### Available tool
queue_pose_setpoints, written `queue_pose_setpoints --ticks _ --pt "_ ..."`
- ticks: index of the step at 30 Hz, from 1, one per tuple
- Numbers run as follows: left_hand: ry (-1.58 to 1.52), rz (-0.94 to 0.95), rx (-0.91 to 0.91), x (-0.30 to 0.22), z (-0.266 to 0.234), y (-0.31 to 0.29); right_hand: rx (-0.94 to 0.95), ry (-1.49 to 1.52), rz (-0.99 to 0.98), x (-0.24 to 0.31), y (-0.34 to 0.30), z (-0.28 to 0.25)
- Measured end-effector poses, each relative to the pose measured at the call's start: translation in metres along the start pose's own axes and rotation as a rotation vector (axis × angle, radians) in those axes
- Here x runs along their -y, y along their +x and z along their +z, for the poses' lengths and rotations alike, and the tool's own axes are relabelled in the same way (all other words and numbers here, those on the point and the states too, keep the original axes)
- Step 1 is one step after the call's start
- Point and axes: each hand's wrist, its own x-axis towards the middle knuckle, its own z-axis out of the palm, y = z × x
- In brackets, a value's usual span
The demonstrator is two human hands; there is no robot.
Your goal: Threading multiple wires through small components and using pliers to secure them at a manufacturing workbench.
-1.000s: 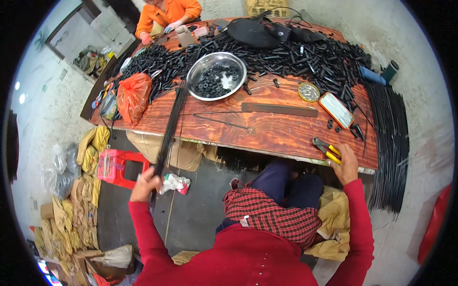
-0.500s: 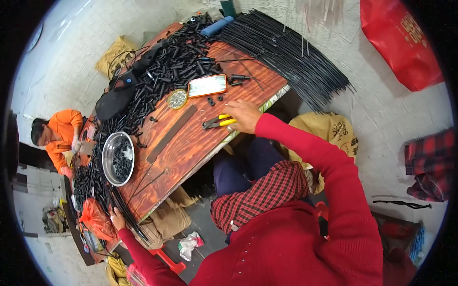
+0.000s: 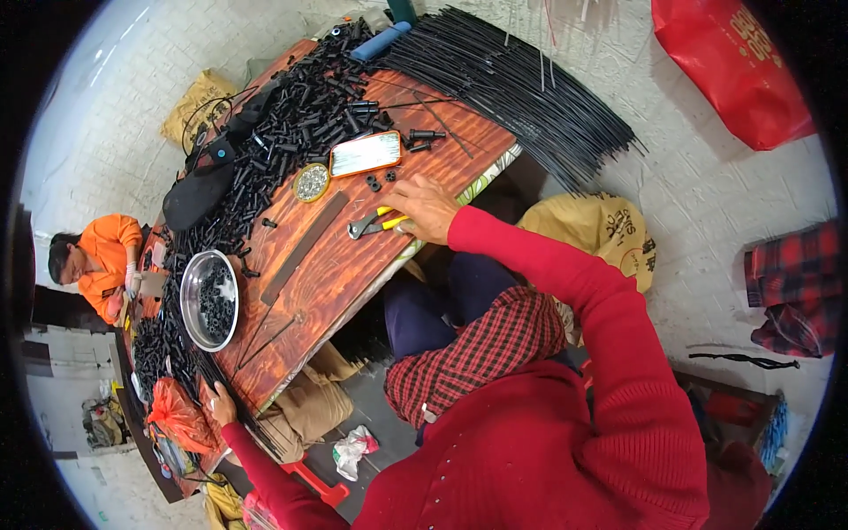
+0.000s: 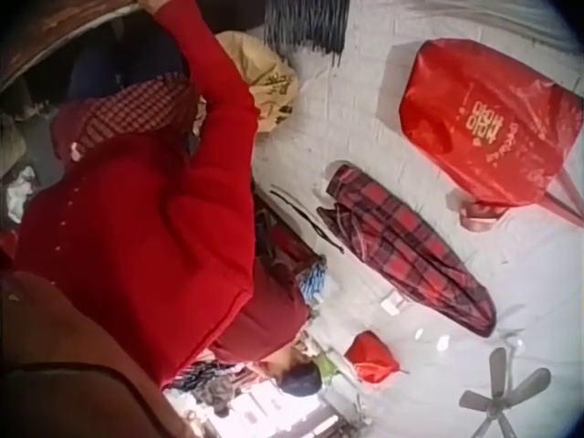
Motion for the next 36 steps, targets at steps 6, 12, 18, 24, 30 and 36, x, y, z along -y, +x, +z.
queue_pose_setpoints --ticks 6,12,18,24,30,36 --pt "0.017 0.131 -0.106 0.021 -0.002 -0.002 -0.108 -0.110 0.011 -0.005 -0.014 -0.036" --pt "-0.093 0.151 -0.150 -0.012 -0.049 -0.011 -0.344 -0.486 0.327 -0.098 -0.047 -0.113" --pt "-0.331 0.502 -0.164 -0.170 -0.099 -0.062 -0.201 -0.661 0.657 -0.148 -0.062 -0.145" --pt "-0.614 0.681 0.075 -0.281 -0.099 -0.121 -0.208 -0.633 0.597 -0.173 -0.051 -0.141" --pt "-0.736 0.674 0.241 -0.341 -0.090 -0.160 -0.233 -0.408 0.742 -0.183 -0.040 -0.164" --pt "-0.771 0.709 0.313 -0.371 -0.081 -0.181 -0.161 -0.422 0.596 -0.183 -0.047 -0.153"
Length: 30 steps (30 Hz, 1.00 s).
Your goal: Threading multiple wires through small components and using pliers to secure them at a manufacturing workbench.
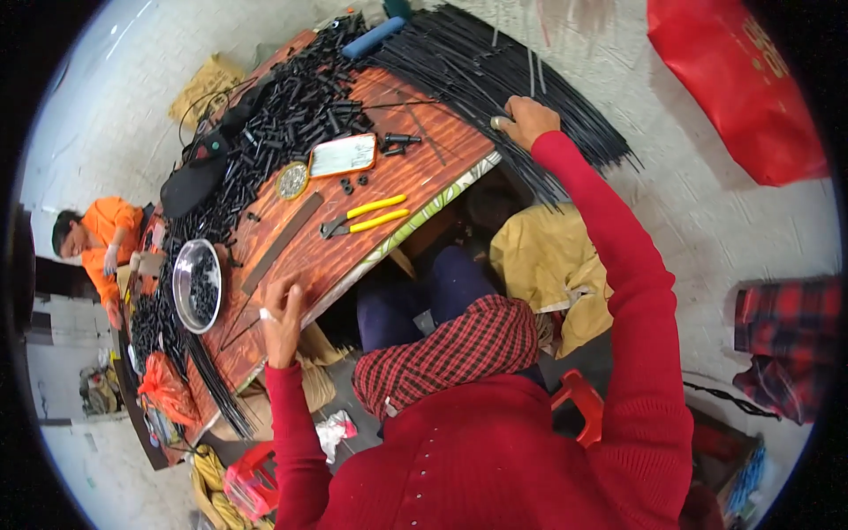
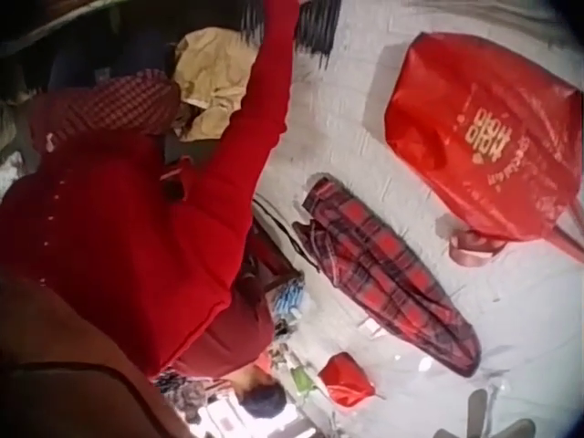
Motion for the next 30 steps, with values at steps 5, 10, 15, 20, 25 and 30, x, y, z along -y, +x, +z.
queue_pose_setpoints --ticks 5,10,15,20,25,30 --pt "-0.119 0.059 -0.013 -0.001 0.031 -0.005 0.041 -0.142 -0.040 0.009 0.015 0.004" --pt "-0.143 0.013 -0.012 -0.003 0.035 -0.008 0.104 -0.090 0.011 -0.001 0.031 -0.011" --pt "-0.170 0.002 -0.014 -0.008 0.034 -0.009 0.357 0.625 0.364 0.000 0.037 -0.005" --pt "-0.182 -0.006 -0.016 -0.005 0.038 -0.012 0.449 0.800 0.365 0.013 0.033 -0.008" --pt "-0.176 0.039 -0.006 -0.003 0.037 -0.012 0.559 0.591 0.307 0.024 0.029 -0.015" --pt "-0.162 0.017 -0.017 -0.005 0.039 -0.012 0.473 0.466 0.317 0.029 0.019 -0.002"
